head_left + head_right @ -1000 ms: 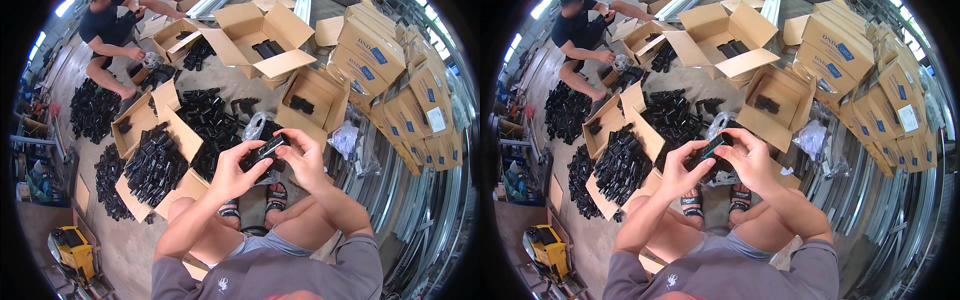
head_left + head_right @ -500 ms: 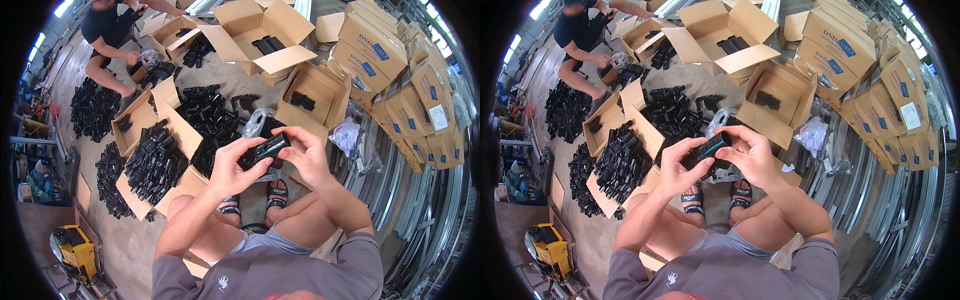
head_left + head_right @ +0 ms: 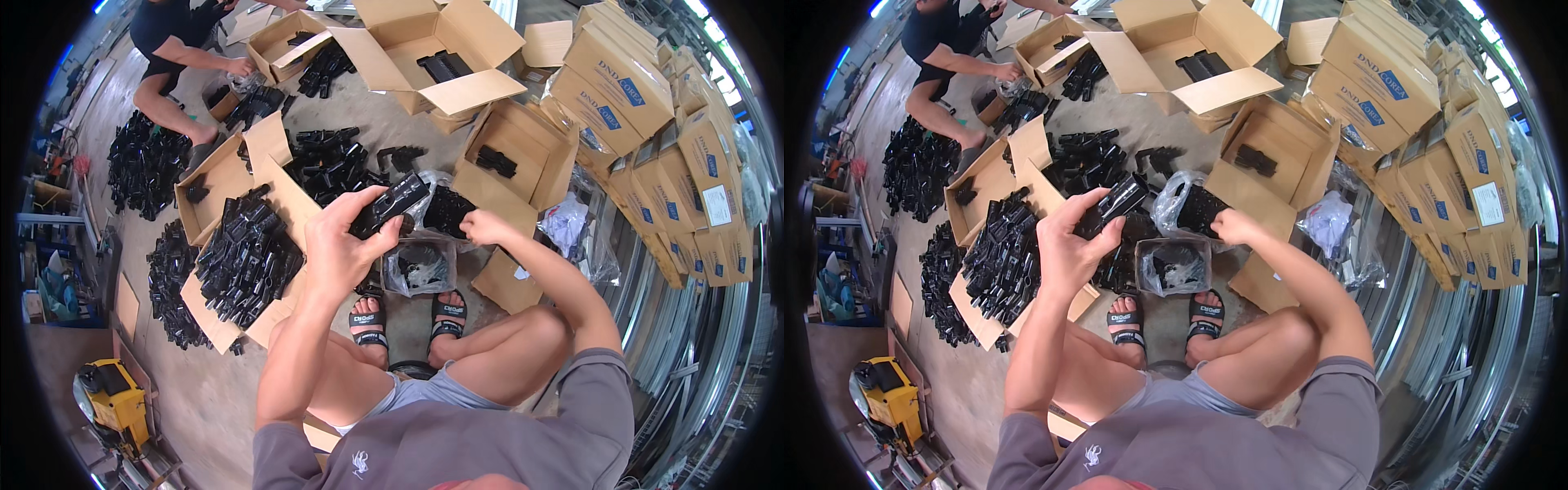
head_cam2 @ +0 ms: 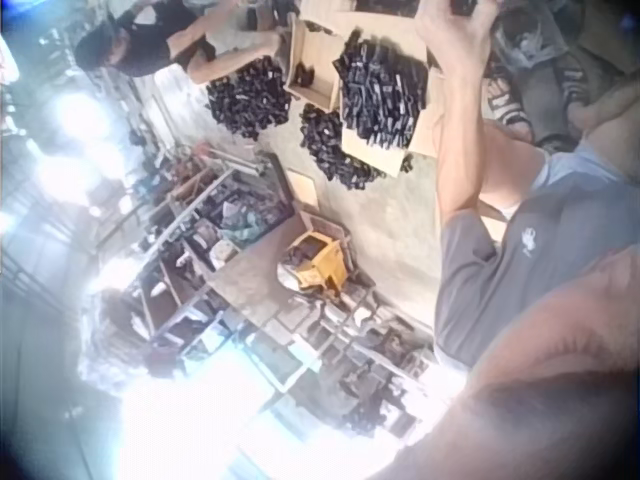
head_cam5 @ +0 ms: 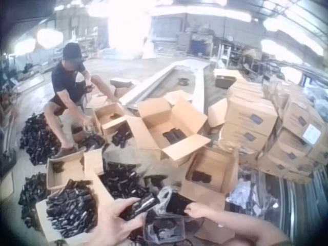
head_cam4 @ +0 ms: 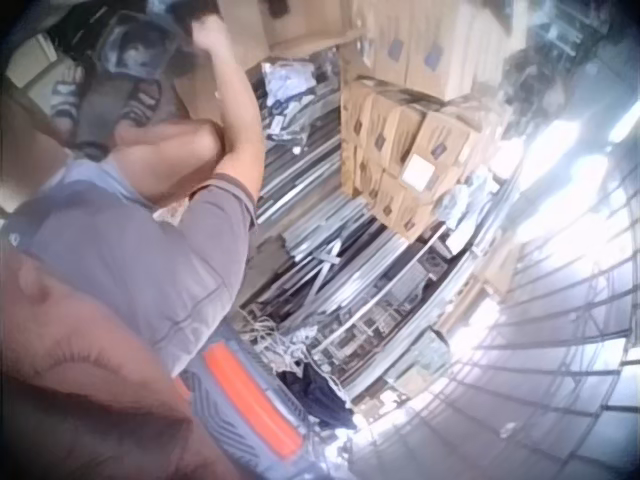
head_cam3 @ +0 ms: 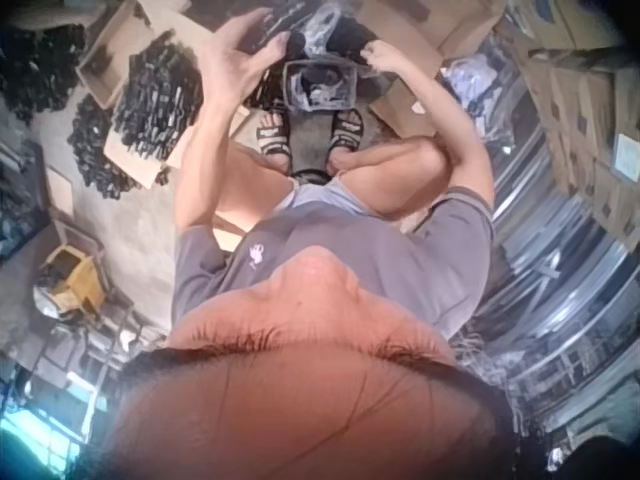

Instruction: The person assembles black plastic corner connectors by joining multiple plastic pieces together by hand.

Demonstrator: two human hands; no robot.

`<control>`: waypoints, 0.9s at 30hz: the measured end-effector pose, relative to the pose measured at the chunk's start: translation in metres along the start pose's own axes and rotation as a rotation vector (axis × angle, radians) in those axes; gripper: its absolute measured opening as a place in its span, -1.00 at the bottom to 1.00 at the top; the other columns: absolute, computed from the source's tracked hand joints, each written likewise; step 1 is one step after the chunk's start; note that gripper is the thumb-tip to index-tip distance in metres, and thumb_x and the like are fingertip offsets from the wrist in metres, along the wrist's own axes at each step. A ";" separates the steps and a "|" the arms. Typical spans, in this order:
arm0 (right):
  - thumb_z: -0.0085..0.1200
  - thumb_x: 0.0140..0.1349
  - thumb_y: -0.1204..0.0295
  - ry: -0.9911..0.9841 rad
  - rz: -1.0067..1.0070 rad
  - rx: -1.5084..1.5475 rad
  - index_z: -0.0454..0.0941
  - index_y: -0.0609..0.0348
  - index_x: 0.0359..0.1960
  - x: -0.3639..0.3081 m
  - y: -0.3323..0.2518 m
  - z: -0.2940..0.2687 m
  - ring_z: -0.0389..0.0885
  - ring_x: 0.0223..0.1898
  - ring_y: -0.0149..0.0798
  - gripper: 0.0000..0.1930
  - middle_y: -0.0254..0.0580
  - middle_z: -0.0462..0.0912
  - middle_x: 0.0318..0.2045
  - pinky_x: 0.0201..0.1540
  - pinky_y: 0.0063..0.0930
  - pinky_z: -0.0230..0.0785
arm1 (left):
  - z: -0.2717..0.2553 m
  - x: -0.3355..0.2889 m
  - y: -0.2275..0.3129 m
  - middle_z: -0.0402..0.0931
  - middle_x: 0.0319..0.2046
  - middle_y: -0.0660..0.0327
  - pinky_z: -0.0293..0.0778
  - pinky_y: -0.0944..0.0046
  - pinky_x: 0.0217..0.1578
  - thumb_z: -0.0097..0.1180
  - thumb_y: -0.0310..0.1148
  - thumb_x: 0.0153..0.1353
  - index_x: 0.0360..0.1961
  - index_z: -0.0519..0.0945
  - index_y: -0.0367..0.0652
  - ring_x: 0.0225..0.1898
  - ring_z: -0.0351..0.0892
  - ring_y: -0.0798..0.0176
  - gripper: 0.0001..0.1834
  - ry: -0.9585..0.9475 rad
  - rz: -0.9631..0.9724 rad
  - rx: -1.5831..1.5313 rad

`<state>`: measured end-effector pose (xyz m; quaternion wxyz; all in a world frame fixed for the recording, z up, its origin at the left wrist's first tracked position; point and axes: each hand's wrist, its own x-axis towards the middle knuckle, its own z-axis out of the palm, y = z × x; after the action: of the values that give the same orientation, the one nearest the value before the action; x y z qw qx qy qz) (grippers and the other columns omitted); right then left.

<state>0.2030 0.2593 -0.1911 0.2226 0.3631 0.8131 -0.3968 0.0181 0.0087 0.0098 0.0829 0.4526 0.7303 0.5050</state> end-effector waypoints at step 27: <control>0.24 0.03 0.40 0.179 -0.201 -0.626 0.67 0.10 -0.29 0.067 -0.081 0.000 0.68 -0.16 -0.05 -0.82 -0.10 0.70 -0.25 -0.15 -0.18 0.54 | -0.016 0.010 -0.012 0.70 -0.27 0.04 0.55 0.26 -0.21 0.39 -0.37 0.03 -0.08 0.66 -0.27 -0.30 0.68 0.26 -0.60 -0.038 -0.087 0.107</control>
<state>0.0982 0.2528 -0.1950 0.2108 0.2289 0.9434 -0.1145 -0.0039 0.0043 0.0108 0.0944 0.4338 0.7734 0.4524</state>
